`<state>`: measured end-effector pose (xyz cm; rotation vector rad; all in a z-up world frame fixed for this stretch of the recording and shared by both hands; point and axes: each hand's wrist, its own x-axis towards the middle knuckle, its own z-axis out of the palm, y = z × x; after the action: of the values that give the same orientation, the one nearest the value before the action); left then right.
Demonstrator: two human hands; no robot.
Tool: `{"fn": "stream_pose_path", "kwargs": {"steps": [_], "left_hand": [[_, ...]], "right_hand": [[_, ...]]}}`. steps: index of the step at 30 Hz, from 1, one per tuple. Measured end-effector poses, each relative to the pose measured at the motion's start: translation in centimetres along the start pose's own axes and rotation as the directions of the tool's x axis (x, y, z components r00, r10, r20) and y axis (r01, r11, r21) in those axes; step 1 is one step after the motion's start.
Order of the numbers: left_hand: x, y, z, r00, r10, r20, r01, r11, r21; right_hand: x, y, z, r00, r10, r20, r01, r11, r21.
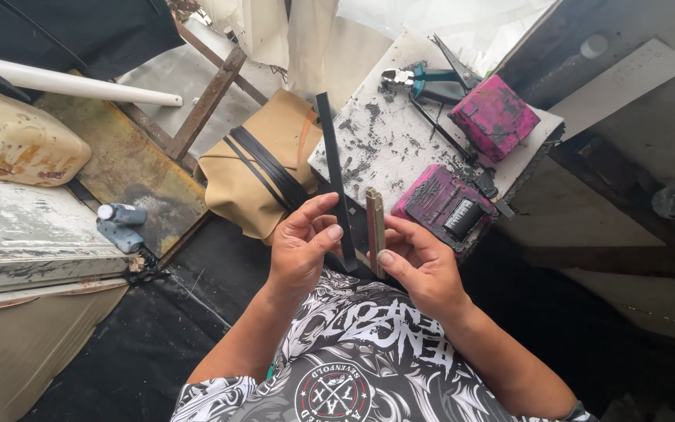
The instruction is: Sanding the edges of leather straps and hanging them on a line using clothespins for finishing.
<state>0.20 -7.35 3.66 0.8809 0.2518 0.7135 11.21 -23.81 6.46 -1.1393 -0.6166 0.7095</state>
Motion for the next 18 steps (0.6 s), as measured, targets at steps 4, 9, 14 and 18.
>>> {"fn": "stream_pose_path", "kwargs": {"steps": [4,9,14,18], "left_hand": [[-0.1,0.0,0.4,1.0,-0.004,0.017,0.004,1.0,0.02],[-0.1,-0.6,-0.2,0.999,-0.02,0.039,0.021,1.0,-0.021],[-0.5,-2.6,-1.5,0.992,-0.059,0.111,0.07,0.994,-0.089],[-0.7,-2.9,-1.0,0.994,-0.066,0.086,0.073,0.995,-0.073]], "right_hand": [[0.3,-1.3,0.8,1.0,0.023,-0.018,-0.024,0.997,-0.071],[0.3,-0.5,0.9,0.997,0.014,-0.072,-0.003,0.99,0.144],[0.3,1.8,0.2,0.997,0.047,-0.066,-0.023,0.945,0.325],[0.4,1.3,0.9,0.991,0.064,-0.118,-0.048,0.99,0.129]]}}
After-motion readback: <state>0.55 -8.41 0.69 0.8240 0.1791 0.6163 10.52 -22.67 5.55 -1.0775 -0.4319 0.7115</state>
